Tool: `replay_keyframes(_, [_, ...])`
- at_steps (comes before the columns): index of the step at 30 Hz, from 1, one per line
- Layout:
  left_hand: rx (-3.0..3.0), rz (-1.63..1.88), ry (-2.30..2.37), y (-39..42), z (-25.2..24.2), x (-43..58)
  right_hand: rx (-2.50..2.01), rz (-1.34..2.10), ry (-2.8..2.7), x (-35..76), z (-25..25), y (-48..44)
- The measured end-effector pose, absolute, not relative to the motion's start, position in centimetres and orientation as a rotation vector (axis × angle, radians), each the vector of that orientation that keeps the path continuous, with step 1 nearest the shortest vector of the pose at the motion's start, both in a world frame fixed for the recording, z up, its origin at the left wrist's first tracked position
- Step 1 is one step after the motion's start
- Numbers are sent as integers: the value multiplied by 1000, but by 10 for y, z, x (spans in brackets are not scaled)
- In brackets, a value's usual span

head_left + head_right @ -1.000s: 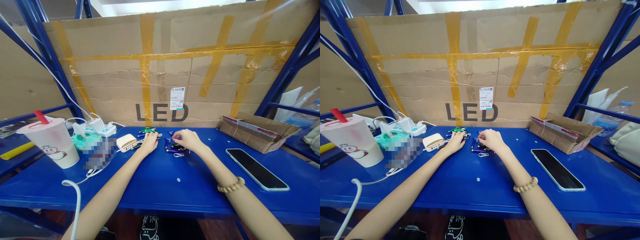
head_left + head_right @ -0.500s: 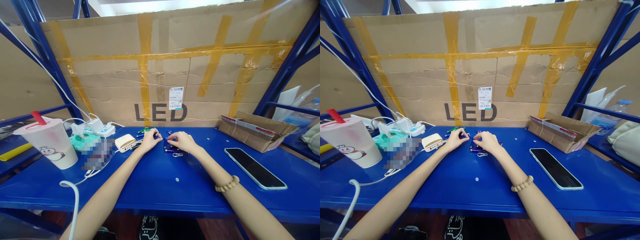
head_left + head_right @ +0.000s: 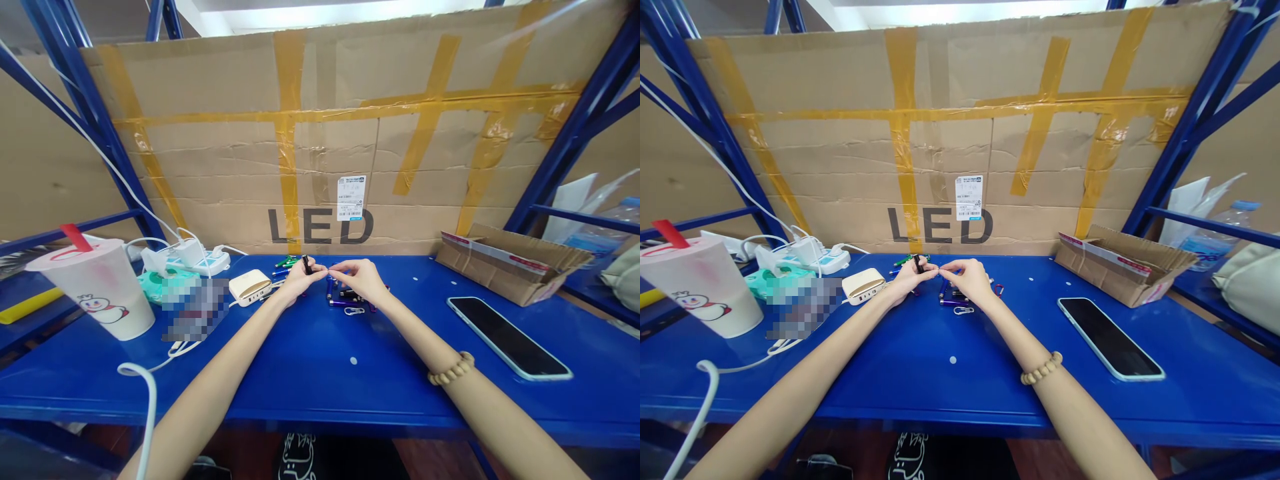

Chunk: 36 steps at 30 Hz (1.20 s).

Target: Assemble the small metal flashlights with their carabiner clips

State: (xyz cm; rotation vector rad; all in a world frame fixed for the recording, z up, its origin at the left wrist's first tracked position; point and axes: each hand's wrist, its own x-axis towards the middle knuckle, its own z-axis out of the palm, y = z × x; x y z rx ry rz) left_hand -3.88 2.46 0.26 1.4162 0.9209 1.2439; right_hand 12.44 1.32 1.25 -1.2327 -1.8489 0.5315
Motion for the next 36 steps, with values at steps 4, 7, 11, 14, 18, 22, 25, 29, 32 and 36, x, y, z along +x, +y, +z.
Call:
replay_keyframes(4, [1405, 1230, 890, 24, 3, -39, -1220, 587, -1809, 124, 13, 13])
replay_keyframes(7, [1390, 1241, 874, 25, 2, -39, -1138, 674, -1794, 125, 15, 12])
replay_keyframes(11, [1367, 1268, 880, 25, 2, -40, -1087, 685, -1800, 125, 14, 13])
replay_keyframes(14, [1406, 1263, 871, 24, 4, -40, -1168, 587, -1812, 124, 13, 13])
replay_keyframes(18, [1521, 1238, 879, 24, 6, -41, -1273, 409, -1881, 122, 14, 9])
replay_keyframes(22, [1824, 1218, 1040, 27, 2, -43, -1310, 123, -1929, 123, 17, 3])
replay_keyframes(25, [2185, 1143, 1130, 29, -4, -43, -1187, -93, -1939, 124, 16, 2])
replay_keyframes(29, [2307, 1068, 1111, 31, -10, -43, -964, -219, -2059, 122, 10, 3])
replay_keyframes(32, [2329, 1071, 1128, 32, -11, -44, -895, -264, -2077, 120, 9, 3])
replay_keyframes(36, [2315, 1055, 1153, 34, -14, -45, -870, -298, -2039, 119, 10, 1])
